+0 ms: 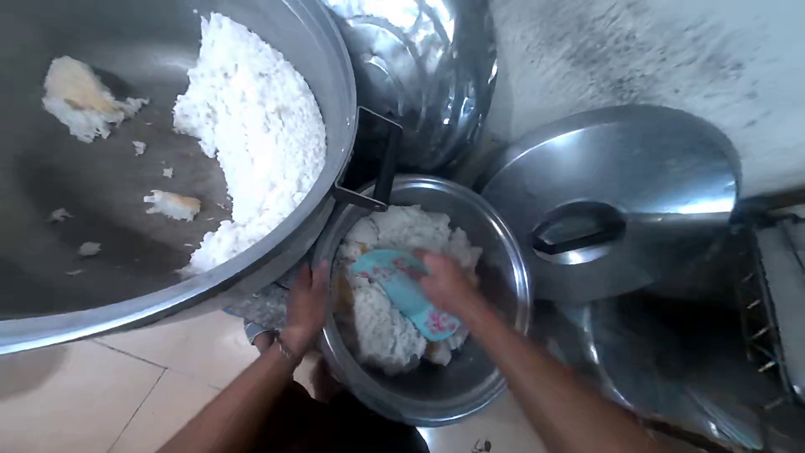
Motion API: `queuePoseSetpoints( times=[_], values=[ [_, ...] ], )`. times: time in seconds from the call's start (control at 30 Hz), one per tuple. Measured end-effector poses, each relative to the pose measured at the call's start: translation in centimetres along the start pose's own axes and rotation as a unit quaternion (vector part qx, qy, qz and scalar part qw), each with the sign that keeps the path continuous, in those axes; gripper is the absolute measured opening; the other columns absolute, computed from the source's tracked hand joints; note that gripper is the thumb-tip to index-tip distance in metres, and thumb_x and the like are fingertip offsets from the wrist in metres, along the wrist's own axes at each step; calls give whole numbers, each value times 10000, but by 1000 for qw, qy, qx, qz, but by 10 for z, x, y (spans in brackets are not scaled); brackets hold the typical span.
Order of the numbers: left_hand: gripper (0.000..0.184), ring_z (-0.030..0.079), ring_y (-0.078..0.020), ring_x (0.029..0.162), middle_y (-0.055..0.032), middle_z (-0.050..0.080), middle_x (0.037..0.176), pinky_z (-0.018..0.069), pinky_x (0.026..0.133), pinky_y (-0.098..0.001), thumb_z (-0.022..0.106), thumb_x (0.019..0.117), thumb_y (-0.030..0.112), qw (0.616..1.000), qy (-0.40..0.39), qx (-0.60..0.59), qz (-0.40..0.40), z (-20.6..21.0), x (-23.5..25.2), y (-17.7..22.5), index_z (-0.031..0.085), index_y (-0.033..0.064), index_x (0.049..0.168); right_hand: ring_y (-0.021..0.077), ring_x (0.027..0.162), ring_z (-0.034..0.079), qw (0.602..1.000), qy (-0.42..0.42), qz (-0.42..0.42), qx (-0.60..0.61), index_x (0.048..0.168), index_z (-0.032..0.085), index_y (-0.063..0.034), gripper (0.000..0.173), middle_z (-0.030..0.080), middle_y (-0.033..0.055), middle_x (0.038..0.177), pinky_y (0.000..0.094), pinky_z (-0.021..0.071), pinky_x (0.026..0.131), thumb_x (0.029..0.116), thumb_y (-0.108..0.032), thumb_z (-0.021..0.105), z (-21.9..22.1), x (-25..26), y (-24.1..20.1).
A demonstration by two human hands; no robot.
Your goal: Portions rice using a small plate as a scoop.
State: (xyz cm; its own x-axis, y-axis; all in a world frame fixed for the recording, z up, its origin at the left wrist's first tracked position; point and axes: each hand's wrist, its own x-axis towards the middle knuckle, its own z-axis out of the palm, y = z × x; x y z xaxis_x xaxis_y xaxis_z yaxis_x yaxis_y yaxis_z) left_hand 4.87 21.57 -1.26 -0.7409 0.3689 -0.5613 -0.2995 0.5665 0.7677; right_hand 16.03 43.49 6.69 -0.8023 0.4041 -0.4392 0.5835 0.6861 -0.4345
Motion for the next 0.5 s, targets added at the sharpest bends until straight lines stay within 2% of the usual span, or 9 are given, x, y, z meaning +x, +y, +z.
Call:
queuePoseSetpoints(
  times=[0.03,0.1,0.13,0.2,0.23,0.27,0.33,0.43,0.5],
  values=[
    [722,669,-404,973,-234,667,1147,534,814,-649,335,1032,684,1000,-1,9,16,-3,6,6,563,95,1382,358,905,723,999,45,-12,8,1262,676,-70,277,728,185,983,587,587,799,1031,-202,602,19,-17,-6],
    [719,672,-335,862,-174,684,1033,553,718,-585,359,994,742,999,1,-16,31,-6,9,5,636,139,1271,277,705,695,989,136,-46,16,1068,689,-68,178,683,109,799,500,591,631,1019,-203,584,53,-50,-6],
    [679,678,-298,865,-142,691,1037,564,726,-559,388,993,730,999,-7,-42,28,-7,6,-2,633,165,1279,226,661,682,981,183,-66,15,986,684,-84,169,665,67,754,449,593,596,1009,-221,588,64,-64,0],
    [598,712,-233,944,-94,711,1115,611,802,-509,456,1015,650,996,-24,-81,10,-7,-16,-31,585,195,1379,188,723,702,973,217,-73,28,968,705,-93,203,689,46,789,423,613,661,1013,-261,598,56,-88,13],
    [580,716,-205,970,-91,708,1142,619,825,-473,485,1027,594,996,-29,-86,1,-7,-35,-47,551,166,1412,172,744,717,969,231,-80,28,982,729,-102,213,714,34,805,415,621,675,1004,-280,613,40,-97,20],
    [603,698,-171,1054,-88,687,1217,605,907,-432,490,1031,551,995,-49,-83,-6,-7,-57,-63,507,120,1453,152,741,718,968,235,-86,19,990,737,-109,225,721,22,805,401,622,667,999,-300,617,16,-107,24],
    [565,664,-114,1139,-82,682,1255,557,1014,-352,450,1061,463,992,-89,-86,-9,-3,-97,-83,535,35,1419,111,673,682,973,209,-91,-32,975,718,-119,268,685,-3,750,353,595,601,999,-358,598,-44,-125,25],
    [503,702,-86,939,-44,724,997,594,868,-323,395,1066,421,996,-34,-76,24,13,-103,-81,655,14,1207,54,560,583,970,174,-125,-114,931,685,-99,285,611,-33,678,277,516,497,987,-357,580,-124,-123,31],
    [453,699,-95,888,-54,706,960,602,829,-328,403,1078,368,992,28,-119,40,21,-85,-68,640,4,1209,165,560,609,974,129,-119,-144,922,677,-56,248,618,35,663,416,503,510,971,-288,605,-155,-100,35]
  ],
)
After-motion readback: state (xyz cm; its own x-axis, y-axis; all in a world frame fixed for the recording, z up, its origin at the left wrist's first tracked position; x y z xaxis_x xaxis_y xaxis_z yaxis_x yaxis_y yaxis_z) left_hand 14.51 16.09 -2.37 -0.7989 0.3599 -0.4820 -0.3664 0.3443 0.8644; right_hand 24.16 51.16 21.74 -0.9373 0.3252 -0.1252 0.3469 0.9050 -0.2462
